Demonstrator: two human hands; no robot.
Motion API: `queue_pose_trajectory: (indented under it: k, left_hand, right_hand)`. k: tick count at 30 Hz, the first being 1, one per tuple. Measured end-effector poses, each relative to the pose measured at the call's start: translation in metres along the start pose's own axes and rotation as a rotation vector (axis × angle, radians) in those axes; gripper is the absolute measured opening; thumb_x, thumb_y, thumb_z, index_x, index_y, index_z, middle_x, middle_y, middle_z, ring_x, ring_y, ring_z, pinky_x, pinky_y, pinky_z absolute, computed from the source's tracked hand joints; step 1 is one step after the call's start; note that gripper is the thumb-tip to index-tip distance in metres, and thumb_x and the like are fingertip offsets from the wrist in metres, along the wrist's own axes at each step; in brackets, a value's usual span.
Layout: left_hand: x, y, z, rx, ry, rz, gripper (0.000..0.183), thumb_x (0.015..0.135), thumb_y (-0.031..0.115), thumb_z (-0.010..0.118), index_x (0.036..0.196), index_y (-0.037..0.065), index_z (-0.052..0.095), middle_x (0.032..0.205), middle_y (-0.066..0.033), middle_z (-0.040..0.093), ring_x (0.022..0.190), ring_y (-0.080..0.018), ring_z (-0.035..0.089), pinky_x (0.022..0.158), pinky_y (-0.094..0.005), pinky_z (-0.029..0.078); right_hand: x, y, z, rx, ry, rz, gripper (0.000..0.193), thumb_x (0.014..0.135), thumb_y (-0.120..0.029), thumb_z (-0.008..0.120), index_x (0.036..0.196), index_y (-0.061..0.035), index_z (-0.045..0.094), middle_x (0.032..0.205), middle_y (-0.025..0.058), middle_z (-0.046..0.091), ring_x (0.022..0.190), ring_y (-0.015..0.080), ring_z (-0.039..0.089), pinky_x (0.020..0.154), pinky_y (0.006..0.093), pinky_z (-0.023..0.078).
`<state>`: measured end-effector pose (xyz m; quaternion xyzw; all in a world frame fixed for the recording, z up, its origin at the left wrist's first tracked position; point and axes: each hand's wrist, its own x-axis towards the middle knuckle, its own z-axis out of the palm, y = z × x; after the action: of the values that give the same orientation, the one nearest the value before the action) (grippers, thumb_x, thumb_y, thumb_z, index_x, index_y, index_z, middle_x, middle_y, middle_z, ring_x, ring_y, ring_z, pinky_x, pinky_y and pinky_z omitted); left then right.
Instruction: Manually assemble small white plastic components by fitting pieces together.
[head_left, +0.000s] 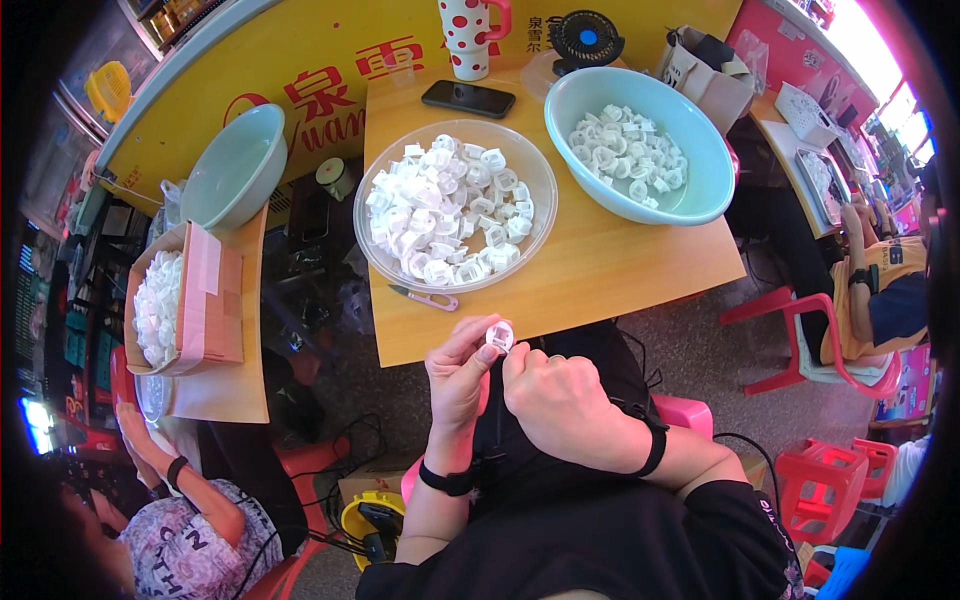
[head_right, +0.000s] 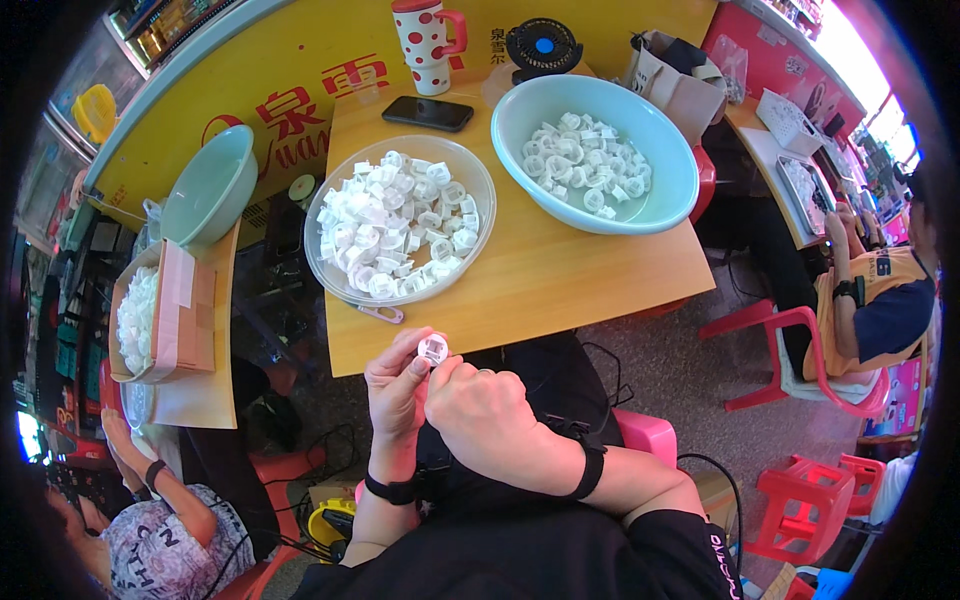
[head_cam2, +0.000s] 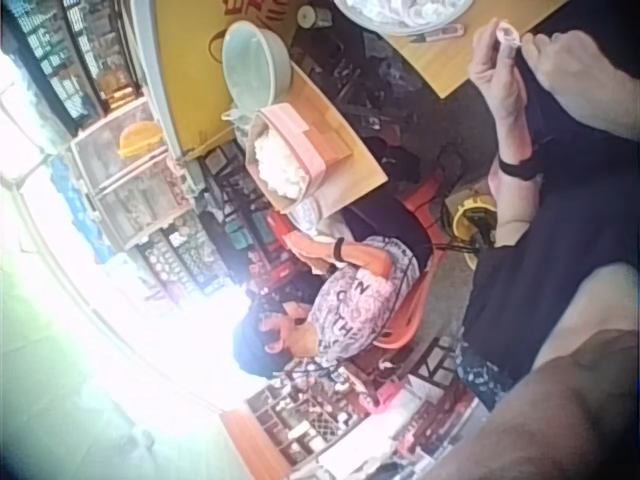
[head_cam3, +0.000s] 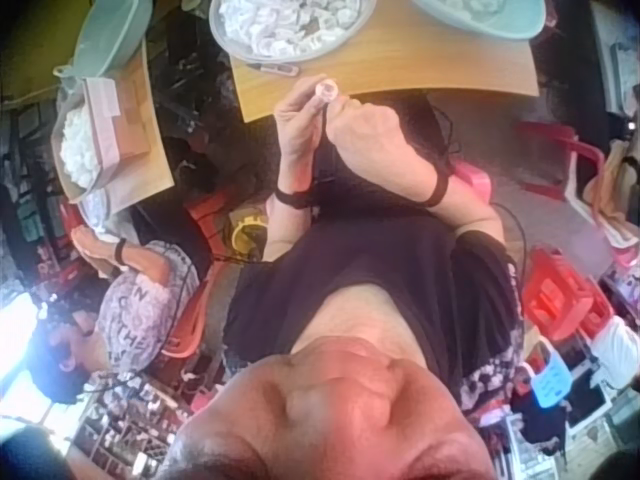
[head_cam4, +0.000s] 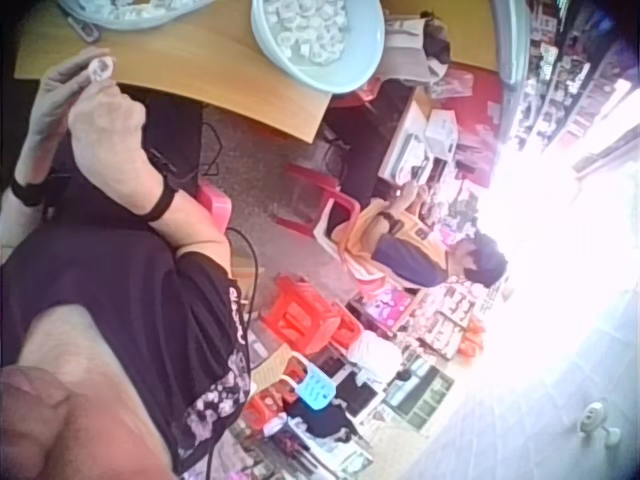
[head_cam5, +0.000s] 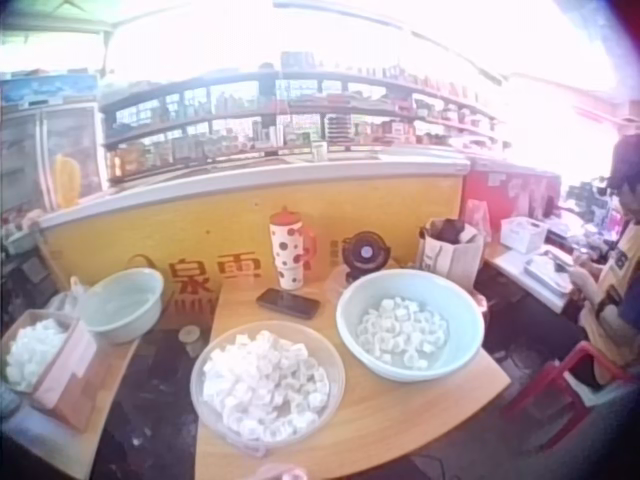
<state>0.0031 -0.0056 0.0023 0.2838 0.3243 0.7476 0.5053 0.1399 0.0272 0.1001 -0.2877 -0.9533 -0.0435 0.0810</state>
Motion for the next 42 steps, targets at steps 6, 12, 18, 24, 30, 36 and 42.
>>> queue_pose_trajectory:
  k: [6,12,18,24,30,36,42]
  left_hand:
    - [0.000,-0.001,0.001,-0.014,-0.013,-0.020,0.033,0.085,-0.004,0.066,0.118,-0.006,0.064,0.111,-0.0125,0.062,0.101,-0.0177,0.062,0.093,-0.0288,0.047]
    - [0.000,-0.002,0.002,0.003,-0.017,-0.011,0.033,0.086,-0.003,0.065,0.118,-0.006,0.063,0.112,-0.0121,0.061,0.102,-0.0180,0.062,0.093,-0.0289,0.047]
    - [0.001,0.001,-0.002,-0.161,-0.015,-0.125,0.034,0.089,0.001,0.063,0.122,-0.007,0.060,0.112,-0.0184,0.066,0.097,-0.0203,0.064,0.090,-0.0314,0.050]
    - [0.002,0.000,-0.005,-0.182,-0.051,-0.133,0.033,0.092,0.004,0.060,0.123,-0.008,0.059,0.112,-0.0204,0.066,0.095,-0.0218,0.065,0.086,-0.0315,0.051]
    - [0.003,0.002,-0.005,-0.152,-0.083,-0.117,0.032,0.092,0.005,0.060,0.121,-0.007,0.060,0.113,-0.0189,0.065,0.096,-0.0212,0.063,0.085,-0.0307,0.050]
    - [0.003,0.002,-0.006,-0.145,-0.083,-0.135,0.032,0.092,0.006,0.061,0.121,-0.007,0.061,0.113,-0.0184,0.065,0.096,-0.0210,0.063,0.085,-0.0304,0.050]
    - [0.003,0.002,-0.006,-0.127,-0.102,-0.113,0.031,0.091,0.006,0.061,0.120,-0.007,0.061,0.112,-0.0178,0.065,0.097,-0.0209,0.062,0.085,-0.0304,0.050]
  right_hand:
    - [-0.002,0.003,-0.002,-0.128,0.027,-0.052,0.031,0.069,-0.015,0.064,0.091,0.0076,0.062,0.059,-0.0007,0.053,0.049,0.0098,0.057,0.040,0.0242,0.037]
    - [-0.005,0.010,0.003,-0.018,-0.013,-0.046,0.023,0.071,-0.009,0.061,0.091,0.0032,0.059,0.063,0.0060,0.056,0.049,0.0166,0.058,0.042,0.0301,0.044]
    - [-0.009,0.031,0.013,0.460,-0.028,0.031,0.014,0.074,-0.002,0.059,0.085,0.0018,0.052,0.066,0.0160,0.059,0.056,0.0326,0.062,0.050,0.0408,0.049]
    - [-0.007,0.033,0.022,0.585,0.018,0.072,0.012,0.077,-0.001,0.057,0.088,0.0018,0.053,0.065,0.0180,0.060,0.058,0.0351,0.062,0.051,0.0437,0.047]
    - [-0.005,0.037,0.024,0.626,-0.004,0.068,0.009,0.081,-0.004,0.059,0.087,0.0007,0.054,0.060,0.0183,0.058,0.057,0.0365,0.061,0.050,0.0449,0.046]
    - [-0.004,0.037,0.022,0.641,-0.026,0.065,0.009,0.085,-0.005,0.061,0.087,-0.0004,0.055,0.059,0.0179,0.057,0.057,0.0368,0.060,0.051,0.0445,0.045]
    - [-0.004,0.037,0.024,0.693,-0.002,0.061,0.008,0.077,-0.001,0.057,0.083,0.0036,0.055,0.056,0.0205,0.055,0.054,0.0389,0.058,0.050,0.0468,0.044]
